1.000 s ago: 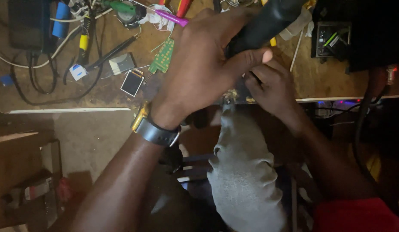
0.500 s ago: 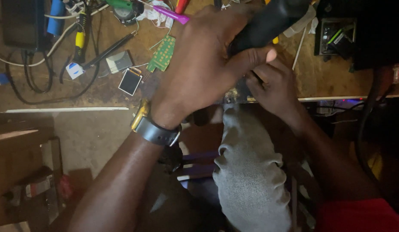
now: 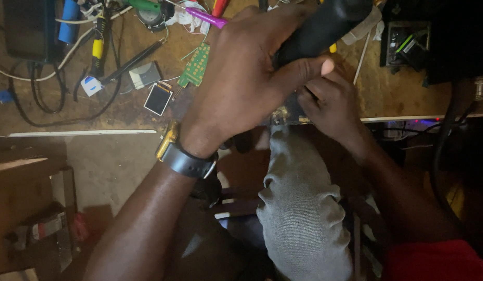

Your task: The person is using a heat gun to perform soldering or desoldering on a small electronic circuit board at a workbench.

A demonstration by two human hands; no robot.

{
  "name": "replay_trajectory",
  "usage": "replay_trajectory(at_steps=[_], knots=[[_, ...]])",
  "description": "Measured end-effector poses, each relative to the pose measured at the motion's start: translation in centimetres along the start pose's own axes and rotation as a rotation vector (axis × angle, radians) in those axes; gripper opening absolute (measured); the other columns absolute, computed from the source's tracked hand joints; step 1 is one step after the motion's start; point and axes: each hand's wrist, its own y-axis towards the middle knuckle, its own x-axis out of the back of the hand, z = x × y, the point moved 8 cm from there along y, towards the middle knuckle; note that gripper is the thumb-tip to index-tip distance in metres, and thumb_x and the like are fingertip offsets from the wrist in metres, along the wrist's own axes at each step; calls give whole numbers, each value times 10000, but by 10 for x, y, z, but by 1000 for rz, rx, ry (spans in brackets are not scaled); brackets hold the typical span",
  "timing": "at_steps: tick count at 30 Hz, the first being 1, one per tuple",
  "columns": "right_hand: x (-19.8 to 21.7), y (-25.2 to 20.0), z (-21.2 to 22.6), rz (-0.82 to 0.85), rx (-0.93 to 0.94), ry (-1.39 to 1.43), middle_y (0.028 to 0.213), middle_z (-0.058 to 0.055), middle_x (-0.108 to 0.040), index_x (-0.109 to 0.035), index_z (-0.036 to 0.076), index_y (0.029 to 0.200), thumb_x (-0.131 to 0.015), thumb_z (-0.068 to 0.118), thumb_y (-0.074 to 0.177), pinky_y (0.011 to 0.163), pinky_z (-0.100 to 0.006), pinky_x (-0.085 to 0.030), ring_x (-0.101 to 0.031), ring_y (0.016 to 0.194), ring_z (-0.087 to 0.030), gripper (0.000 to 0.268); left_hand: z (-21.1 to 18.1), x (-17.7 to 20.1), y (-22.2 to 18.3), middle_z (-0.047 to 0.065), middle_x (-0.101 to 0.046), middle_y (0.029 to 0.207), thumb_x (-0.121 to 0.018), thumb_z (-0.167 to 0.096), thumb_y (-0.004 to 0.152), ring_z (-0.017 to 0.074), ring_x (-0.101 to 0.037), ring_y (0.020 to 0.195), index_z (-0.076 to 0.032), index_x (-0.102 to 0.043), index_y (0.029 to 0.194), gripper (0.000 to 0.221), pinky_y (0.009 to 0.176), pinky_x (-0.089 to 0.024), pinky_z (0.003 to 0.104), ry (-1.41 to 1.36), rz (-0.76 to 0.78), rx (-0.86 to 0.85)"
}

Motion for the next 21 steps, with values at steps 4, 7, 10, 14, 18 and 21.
replay_trajectory(at_steps=[4,7,10,14,18,21], knots=[[-1,-2,-4,25,-62,5,865,-159,-518,-552,-18,886,-612,-64,957,614,-431,-342,-491,766,-284,104,-2,0,0,51,-661,886,-723,-352,1058,254,-591,806,-64,-678,1154,307,709,-409,401,-21,6,-18],[-1,-1,-3,12,-39,-14,779,-139,-456,-469,0,794,-622,-82,976,589,-437,-284,-432,708,-268,252,-2,1,-1,35,-637,865,-739,-344,1056,223,-564,780,-79,-683,1150,287,677,-383,380,-1,-3,0],[0,1,3,-4,3,-30,799,-133,-467,-494,-17,821,-607,-110,977,604,-425,-293,-436,725,-267,214,-3,3,-1,39,-582,826,-727,-358,1053,228,-523,755,-81,-644,1030,290,664,-352,390,5,-15,-10],[0,1,1,-8,30,-12,785,-148,-456,-450,-16,784,-601,-118,963,616,-440,-295,-430,739,-285,255,-3,2,-1,41,-611,850,-726,-346,1061,229,-547,771,-74,-674,1105,280,678,-376,388,-8,-5,-13],[-1,-2,-2,-4,11,-14,847,-174,-518,-518,-25,827,-612,-86,956,646,-451,-353,-502,797,-315,171,1,-1,-2,61,-710,949,-775,-351,1044,273,-632,851,-76,-677,1218,340,716,-423,410,12,6,5],[0,1,0,4,-4,-14,841,-160,-507,-511,-17,821,-602,-80,965,652,-445,-352,-492,802,-304,181,0,0,-1,59,-726,959,-780,-345,1039,261,-649,858,-64,-680,1229,354,726,-446,402,3,3,5]])
